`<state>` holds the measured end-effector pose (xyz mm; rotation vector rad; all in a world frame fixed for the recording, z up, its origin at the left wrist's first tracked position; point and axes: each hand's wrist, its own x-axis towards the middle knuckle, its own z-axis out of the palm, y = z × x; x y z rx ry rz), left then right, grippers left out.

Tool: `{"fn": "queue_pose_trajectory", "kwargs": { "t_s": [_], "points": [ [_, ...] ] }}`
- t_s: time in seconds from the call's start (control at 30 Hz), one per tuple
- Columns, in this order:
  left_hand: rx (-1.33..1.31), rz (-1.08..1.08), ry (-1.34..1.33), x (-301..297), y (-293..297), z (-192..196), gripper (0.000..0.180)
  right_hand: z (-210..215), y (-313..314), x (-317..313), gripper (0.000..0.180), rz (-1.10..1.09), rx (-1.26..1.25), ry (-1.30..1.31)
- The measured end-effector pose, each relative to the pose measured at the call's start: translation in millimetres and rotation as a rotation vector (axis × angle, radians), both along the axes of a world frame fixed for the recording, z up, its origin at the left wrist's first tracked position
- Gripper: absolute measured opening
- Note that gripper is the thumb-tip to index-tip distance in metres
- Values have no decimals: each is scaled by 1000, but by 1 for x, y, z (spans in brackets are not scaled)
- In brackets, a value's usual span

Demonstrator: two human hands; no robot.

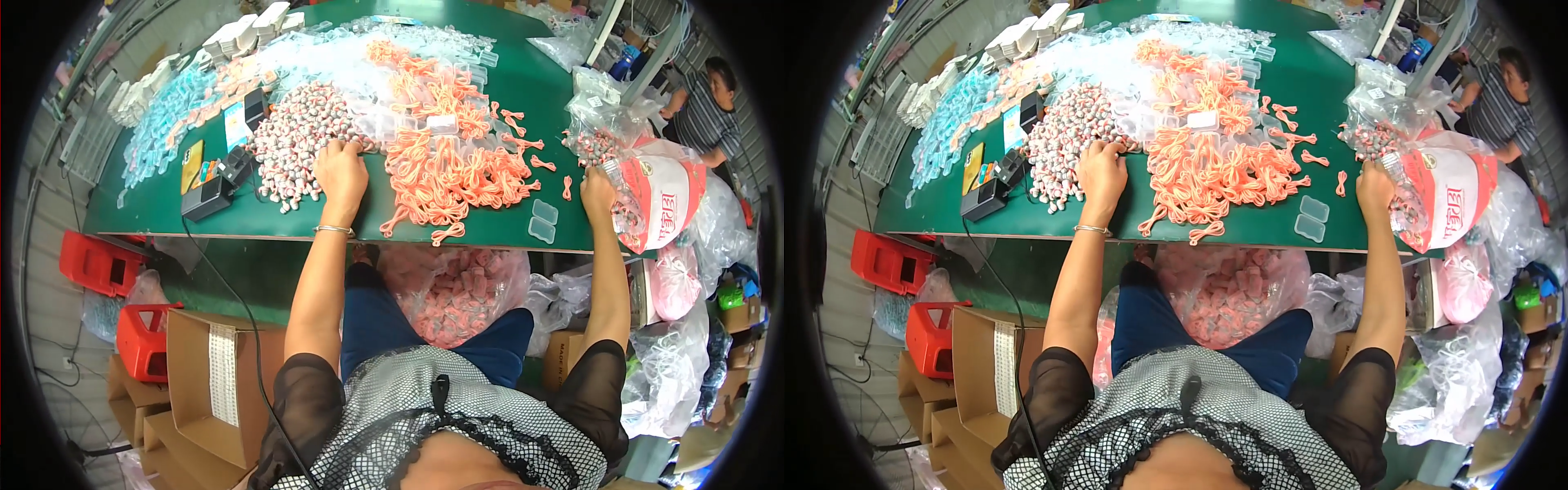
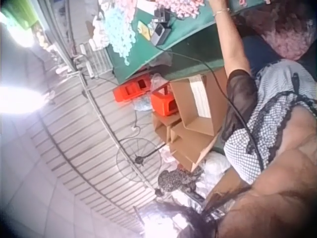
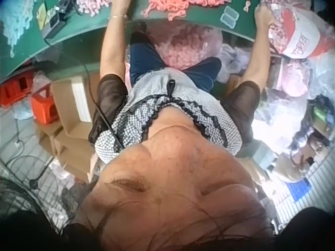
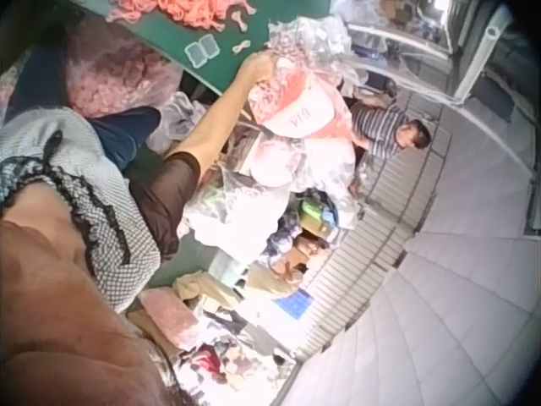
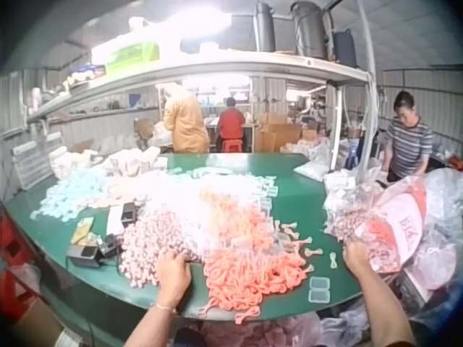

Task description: Sorting and packing small pink plastic hooks and white components into clear plastic boxes.

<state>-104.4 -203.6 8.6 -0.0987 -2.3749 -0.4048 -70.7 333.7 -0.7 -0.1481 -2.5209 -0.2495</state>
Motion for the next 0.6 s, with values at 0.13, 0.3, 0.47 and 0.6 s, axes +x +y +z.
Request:
{"fn": "queue_pose_trajectory", "kwargs": {
  "t_s": [0.13,0.3,0.47,0.6],
  "points": [
    [-137,-86,106,-12,-2,-10,8,0,-19,19,10,54,-122,69],
    [-188,-132,141,-24,0,-11,10,1,-41,48,12,88,-165,71],
    [-242,-153,204,-29,3,-13,11,-6,-54,55,11,153,-264,139],
    [-239,-168,117,-27,4,-10,12,-6,-56,54,11,198,-266,155]
  ]
}}
